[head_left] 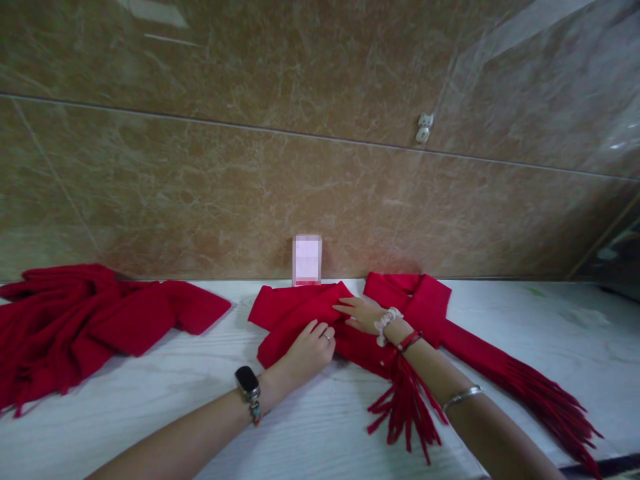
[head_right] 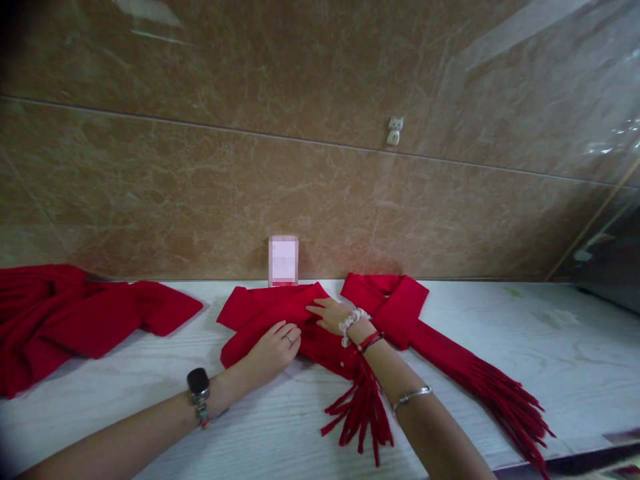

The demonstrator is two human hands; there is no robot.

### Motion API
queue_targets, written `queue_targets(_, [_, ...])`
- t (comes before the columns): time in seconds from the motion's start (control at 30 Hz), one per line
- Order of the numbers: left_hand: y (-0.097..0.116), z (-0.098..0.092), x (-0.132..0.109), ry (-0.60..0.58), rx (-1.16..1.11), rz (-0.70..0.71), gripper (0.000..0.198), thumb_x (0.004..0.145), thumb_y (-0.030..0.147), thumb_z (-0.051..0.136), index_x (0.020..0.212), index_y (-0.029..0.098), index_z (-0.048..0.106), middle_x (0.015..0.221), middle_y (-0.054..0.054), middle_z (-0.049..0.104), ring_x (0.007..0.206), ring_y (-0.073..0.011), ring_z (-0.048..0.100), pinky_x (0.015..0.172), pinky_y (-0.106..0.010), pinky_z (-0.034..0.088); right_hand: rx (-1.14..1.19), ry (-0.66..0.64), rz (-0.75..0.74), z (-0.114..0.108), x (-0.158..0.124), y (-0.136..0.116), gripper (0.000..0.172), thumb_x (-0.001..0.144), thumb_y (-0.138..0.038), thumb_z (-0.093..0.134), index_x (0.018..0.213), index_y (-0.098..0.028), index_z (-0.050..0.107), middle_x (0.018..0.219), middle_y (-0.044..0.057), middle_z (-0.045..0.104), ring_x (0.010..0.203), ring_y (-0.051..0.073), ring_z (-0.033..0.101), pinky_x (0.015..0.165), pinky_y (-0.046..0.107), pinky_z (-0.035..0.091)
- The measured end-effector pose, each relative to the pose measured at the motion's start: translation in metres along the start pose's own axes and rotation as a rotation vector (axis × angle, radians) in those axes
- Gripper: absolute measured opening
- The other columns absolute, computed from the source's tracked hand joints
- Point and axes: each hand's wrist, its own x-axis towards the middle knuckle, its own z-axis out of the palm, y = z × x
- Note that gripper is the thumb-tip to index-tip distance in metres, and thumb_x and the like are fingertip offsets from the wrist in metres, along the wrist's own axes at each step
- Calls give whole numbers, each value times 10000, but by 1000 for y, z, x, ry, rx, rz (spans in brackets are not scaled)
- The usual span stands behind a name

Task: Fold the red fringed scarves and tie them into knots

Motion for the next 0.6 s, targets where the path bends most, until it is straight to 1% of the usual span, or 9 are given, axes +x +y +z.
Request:
queue_targets(0.07, [1, -2, -12, 10, -8, 32, 242, 811, 31, 411, 969, 52, 593, 986, -157, 619, 970, -230, 552, 854, -359, 400, 0, -63, -29, 0, 3, 4, 497, 721, -28, 500, 1142, -291, 534, 1254, 74, 485, 1160, 203, 431, 924, 374, 372])
queue_targets(0.13, [4, -4, -27, 41, -15, 62, 243, 814, 42, 407, 967, 55, 596, 991, -156, 620, 1003, -233, 539, 873, -354, 387, -2, -99, -33, 1, 4, 9, 520, 718, 12, 471, 1140, -285, 532, 1265, 77, 473, 1166, 186, 426, 922, 361, 373])
queue_targets(0.27, [15, -4, -60, 100, -23, 84, 265, 817, 65, 408, 1012, 78, 587, 1024, -137, 620, 1057, -225, 512, 919, -340, 361, 29, -80, 0, 1, 0, 12, 567, 684, 65, 445, 1132, -270, 540, 1275, 83, 458, 1177, 180, 412, 898, 349, 395])
queue_targets(0.37, [15, -11, -72, 101, -95, 21, 278, 831, 133, 424, 1075, 119, 557, 1120, -122, 579, 1105, -212, 476, 932, -339, 364, 96, -53, 30, -3, -1, 5, 559, 648, 66, 462, 1071, -279, 581, 1190, 67, 544, 1160, 196, 433, 890, 372, 405])
queue_targets(0.43, [7, -18, -73, 83, -184, -14, 321, 832, 213, 445, 1142, 164, 513, 1226, -116, 503, 1155, -226, 428, 946, -382, 357, 130, -8, 54, -9, -2, -7, 492, 673, 20, 471, 1040, -283, 598, 1140, 65, 580, 1133, 212, 462, 907, 405, 389])
queue_targets(0.5, [-9, -24, -72, 85, -278, -69, 387, 825, 260, 453, 1206, 190, 459, 1295, -116, 428, 1190, -243, 383, 957, -424, 344, 147, 39, 74, -14, -8, -28, 402, 740, -72, 464, 1064, -276, 587, 1129, 80, 584, 1089, 226, 499, 920, 422, 377])
queue_targets(0.57, [-30, -24, -69, 113, -366, -193, 393, 836, 254, 419, 1219, 173, 447, 1305, -124, 410, 1191, -237, 380, 966, -420, 340, 164, 34, 84, -15, -18, -57, 356, 787, -195, 464, 1129, -243, 549, 1124, 102, 583, 1043, 237, 528, 910, 412, 391])
queue_targets(0.6, [-43, -22, -69, 118, -410, -267, 375, 846, 235, 384, 1205, 158, 460, 1286, -127, 431, 1172, -223, 403, 966, -402, 346, 171, 11, 84, -12, -24, -74, 379, 788, -259, 479, 1161, -216, 527, 1124, 112, 580, 1032, 243, 533, 901, 400, 403])
